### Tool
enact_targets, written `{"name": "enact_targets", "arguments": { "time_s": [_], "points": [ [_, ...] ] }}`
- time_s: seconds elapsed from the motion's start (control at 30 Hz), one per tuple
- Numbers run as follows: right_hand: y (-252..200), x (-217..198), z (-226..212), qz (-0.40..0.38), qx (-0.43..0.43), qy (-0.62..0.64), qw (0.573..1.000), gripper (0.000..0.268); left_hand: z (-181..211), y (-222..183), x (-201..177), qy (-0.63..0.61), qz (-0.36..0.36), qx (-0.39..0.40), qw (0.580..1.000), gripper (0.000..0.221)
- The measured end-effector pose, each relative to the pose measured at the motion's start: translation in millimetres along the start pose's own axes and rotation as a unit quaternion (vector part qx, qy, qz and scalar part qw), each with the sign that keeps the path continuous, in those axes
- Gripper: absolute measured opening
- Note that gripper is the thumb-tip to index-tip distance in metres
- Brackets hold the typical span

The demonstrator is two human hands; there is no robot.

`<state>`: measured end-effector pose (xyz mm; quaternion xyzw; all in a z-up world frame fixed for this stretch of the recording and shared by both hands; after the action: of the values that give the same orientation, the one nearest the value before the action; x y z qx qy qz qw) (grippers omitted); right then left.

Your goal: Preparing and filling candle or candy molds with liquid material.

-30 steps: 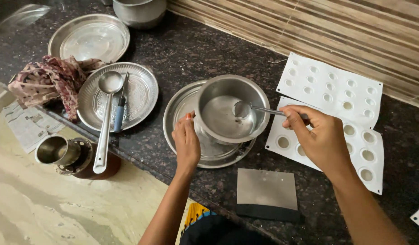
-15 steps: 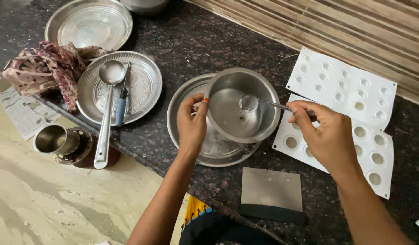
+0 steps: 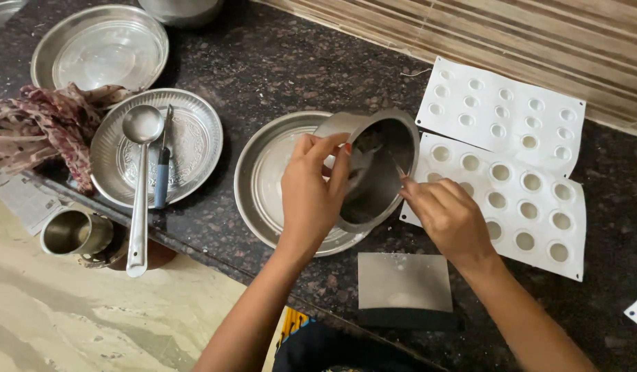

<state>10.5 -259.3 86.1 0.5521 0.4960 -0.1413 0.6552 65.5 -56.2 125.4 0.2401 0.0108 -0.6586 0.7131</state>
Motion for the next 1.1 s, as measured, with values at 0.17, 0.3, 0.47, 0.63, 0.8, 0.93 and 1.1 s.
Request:
{"name": "enact_targets", "arguments": {
  "time_s": [0.17,0.3,0.47,0.63,0.8,0.93,1.1],
  "points": [
    [-16.9,6.4,-7.2,-0.014,-0.008,-0.047,0.999,0.032,13.8,-3.0,9.9,0.04,-0.009,0.047,0.998,0.019],
    [-28.9,10.2,-13.7,-0.023,-0.004,-0.089,0.996,0.031,17.2,-4.3,12.9,0.082,-0.009,0.063,0.995,0.02],
    [-37.7,12.4,-16.6,-0.037,0.011,-0.076,0.996,0.038,15.9,-6.2,13.5,0.129,-0.011,0.082,0.988,0.023],
    [-41.0,9.2,-15.1,-0.028,0.041,-0.048,0.998,0.031,8.6,-4.9,16.1,0.152,-0.015,0.096,0.984,0.03],
    [-50.5,-9.4,-7.0,0.096,0.178,0.104,0.974,0.028,-9.7,5.4,12.0,0.175,0.036,0.136,0.975,0.029],
    [-63.3,-17.3,-9.5,0.102,0.092,0.072,0.988,0.03,-27.5,17.7,9.3,0.155,0.033,0.163,0.974,0.029],
    [-75.9,-10.5,-6.2,0.054,0.203,0.17,0.963,0.035,-19.5,27.1,11.2,0.146,0.003,0.116,0.982,0.027]
  ]
}}
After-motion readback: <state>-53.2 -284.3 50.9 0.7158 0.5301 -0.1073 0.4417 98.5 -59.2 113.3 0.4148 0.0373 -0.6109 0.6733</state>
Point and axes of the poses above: each hand's wrist, its own y-axis towards the middle knuckle, its own x-axis out of the palm, z = x × y, the point moved 4 cm from there along y, towards the middle knuckle, and after that the axes turned 4 degrees about -y, right-handed, at the moved point
